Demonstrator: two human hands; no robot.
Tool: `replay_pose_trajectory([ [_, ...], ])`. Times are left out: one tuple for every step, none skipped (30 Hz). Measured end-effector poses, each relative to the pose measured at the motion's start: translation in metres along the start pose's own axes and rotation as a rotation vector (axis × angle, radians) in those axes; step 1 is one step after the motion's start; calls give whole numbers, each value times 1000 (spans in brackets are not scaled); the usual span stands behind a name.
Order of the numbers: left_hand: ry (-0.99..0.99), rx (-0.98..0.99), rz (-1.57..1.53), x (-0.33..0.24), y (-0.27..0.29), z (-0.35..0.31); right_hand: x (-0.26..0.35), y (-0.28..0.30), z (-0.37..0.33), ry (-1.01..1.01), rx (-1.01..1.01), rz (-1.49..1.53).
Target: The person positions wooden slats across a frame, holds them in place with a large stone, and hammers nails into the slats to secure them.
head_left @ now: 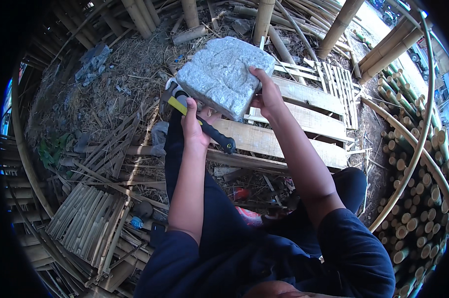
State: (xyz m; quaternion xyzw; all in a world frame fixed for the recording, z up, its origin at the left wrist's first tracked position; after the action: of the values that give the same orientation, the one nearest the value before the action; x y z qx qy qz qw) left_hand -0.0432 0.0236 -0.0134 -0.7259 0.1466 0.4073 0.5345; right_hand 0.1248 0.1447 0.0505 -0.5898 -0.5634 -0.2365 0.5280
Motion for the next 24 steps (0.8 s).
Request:
replay_pose_trajectory([
  [-17,-36,-31,-3,5,-2,-3,-11,-10,0,-2,-19],
  [-11,-102,-80,-3,22,2,-10,-19,-12,-9,19,-22],
  [2,-166,-132,-7,24,2,-15,-22,-16,-24,47,-41],
  [16,-227,-164,-6,26,-3,-22,-27,-21,-7,30,-44],
  [12,-174,-195,-11,28,-5,-28,-31,-25,9,13,-47],
  [26,-174,-197,-15,29,-8,-30,-34,-29,31,30,-77],
  [40,-175,-199,-19,28,-12,-32,-37,-33,31,27,-78],
  [42,-174,-200,-22,28,-15,-34,-40,-36,36,47,-101],
  [41,-188,-199,-26,28,-20,-36,-43,-40,41,69,-125],
  [41,-203,-199,-28,29,-23,-39,-43,-39,26,91,-166],
  [42,-203,-200,-29,31,-24,-41,-42,-37,25,90,-168],
  [30,-225,-193,-31,35,-25,-41,-41,-37,12,169,-253],
  [19,-247,-184,-33,40,-26,-41,-38,-38,-1,248,-339],
  [18,-251,-185,-36,44,-26,-36,-29,-41,21,317,-359],
  [7,-255,-209,-35,42,-25,-31,-4,-27,7,409,-397],
  [-8,-267,-226,-37,46,-26,-23,10,-19,-1,261,-460],
  [-7,-266,-226,-38,50,-24,-19,28,-7,85,55,-632],
  [-10,-272,-238,-35,51,-21,-19,65,20,281,-40,-1002],
  [-26,-305,-238,-37,61,-22,-15,70,19,256,-15,-1311],
  [-30,-294,-237,-35,59,-22,-12,90,24,144,25,-1371],
  [-28,-293,-238,-35,61,-22,-11,95,24,143,23,-1372],
  [-39,-287,-251,-35,62,-22,-11,101,25,12,48,-1543],
  [-49,-280,-264,-34,63,-22,-11,107,25,-126,72,-1708],
  [-56,-283,-266,-35,60,-24,-15,115,21,-33,122,-1714],
])
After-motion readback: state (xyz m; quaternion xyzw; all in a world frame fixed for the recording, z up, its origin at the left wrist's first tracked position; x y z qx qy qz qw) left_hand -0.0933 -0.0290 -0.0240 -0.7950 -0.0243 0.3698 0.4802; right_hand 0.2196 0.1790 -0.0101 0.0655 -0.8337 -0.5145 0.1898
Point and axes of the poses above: each hand's wrist, its own z-axis towards the middle knuckle, its own y-axis out of the back of the hand, x = y × z, the point moved 1 cm from there along z, towards the middle knuckle, and after that the axes turned 5 degrees about z, right-handed, at the moved point
